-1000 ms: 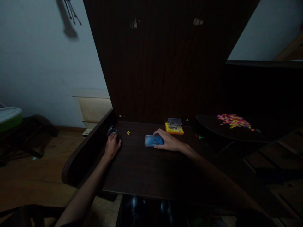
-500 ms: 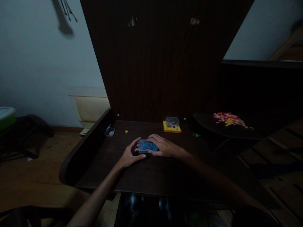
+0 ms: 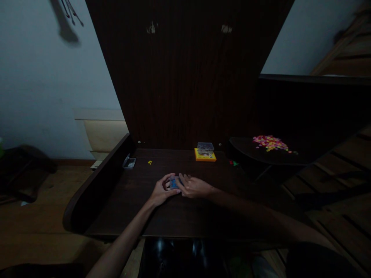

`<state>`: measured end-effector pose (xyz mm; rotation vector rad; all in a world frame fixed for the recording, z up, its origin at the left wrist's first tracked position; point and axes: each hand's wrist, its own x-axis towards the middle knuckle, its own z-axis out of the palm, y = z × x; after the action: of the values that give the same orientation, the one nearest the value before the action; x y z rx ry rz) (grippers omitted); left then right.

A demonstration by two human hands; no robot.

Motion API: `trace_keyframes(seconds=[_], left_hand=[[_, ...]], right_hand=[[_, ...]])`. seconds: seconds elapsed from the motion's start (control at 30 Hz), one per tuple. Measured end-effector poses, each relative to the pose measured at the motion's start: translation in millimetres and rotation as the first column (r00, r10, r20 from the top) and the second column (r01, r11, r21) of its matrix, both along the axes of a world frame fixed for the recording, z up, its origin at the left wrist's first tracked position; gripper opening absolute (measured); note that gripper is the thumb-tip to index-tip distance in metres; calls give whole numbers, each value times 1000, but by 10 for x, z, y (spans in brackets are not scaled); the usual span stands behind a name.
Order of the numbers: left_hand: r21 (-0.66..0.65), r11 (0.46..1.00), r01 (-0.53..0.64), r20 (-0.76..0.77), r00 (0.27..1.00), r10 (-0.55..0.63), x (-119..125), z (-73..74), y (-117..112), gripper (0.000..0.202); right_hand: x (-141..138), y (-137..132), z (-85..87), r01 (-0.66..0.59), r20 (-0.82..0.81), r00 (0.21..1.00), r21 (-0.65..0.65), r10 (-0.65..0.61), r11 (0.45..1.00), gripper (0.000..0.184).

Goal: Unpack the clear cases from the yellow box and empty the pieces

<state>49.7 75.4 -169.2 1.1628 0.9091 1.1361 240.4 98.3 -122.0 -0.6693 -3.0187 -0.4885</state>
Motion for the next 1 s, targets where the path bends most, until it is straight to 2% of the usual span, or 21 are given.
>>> trace_keyframes(seconds=[0.17,0.27,0.33,0.4,0.47,0.5,0.57,0.63,0.67,0.73,0.77,0.83,0.93,1.0], left_hand=[[29,1000,12,-4,1000,-12,-32,31,25,77],[76,996,37,15,999,-39,-50,95,6,84],[106,993,46,60,997,-52,-61,134,-29,91],[119,993,25,96,995,-36,-77,170,-77,94],[124,992,-12,105,995,-1,-107,210,-127,92],[127,992,-26,97,995,14,-128,234,-149,87],[117,993,-19,63,998,12,-180,287,-183,74],[80,997,12,23,1000,-14,-246,339,-196,69],[55,998,20,8,1000,-21,-282,360,-194,71],[10,1000,4,-17,1000,-3,-365,379,-170,81],[-1,1000,-25,-29,999,25,-413,376,-148,86],[15,993,-119,-53,991,120,-525,347,-86,88],[126,940,-316,-95,940,328,-733,261,39,85],[222,879,-422,-175,870,462,-882,195,123,80]], right_hand=[[-10,52,151,14,-50,999,-85,-18,996,46],[10,122,290,18,-170,984,-235,-59,972,41],[18,185,353,23,-309,940,-363,-144,931,36],[7,267,379,-6,-471,845,-482,-253,876,33],[-33,370,368,-83,-604,696,-604,-387,793,29],[-66,430,353,-137,-634,617,-670,-466,730,26],[-157,563,315,-257,-599,502,-792,-624,554,23],[-283,699,278,-350,-497,494,-865,-713,361,22],[-358,765,261,-371,-454,512,-882,-729,289,22],[-524,886,225,-367,-390,552,-907,-736,206,21],[-610,941,201,-349,-368,561,-917,-742,191,22],[-775,1040,134,-317,-371,534,-921,-760,227,26],[-967,1163,-19,-242,-467,442,-884,-766,400,35],[-1053,1217,-142,-209,-502,417,-864,-758,457,36]])
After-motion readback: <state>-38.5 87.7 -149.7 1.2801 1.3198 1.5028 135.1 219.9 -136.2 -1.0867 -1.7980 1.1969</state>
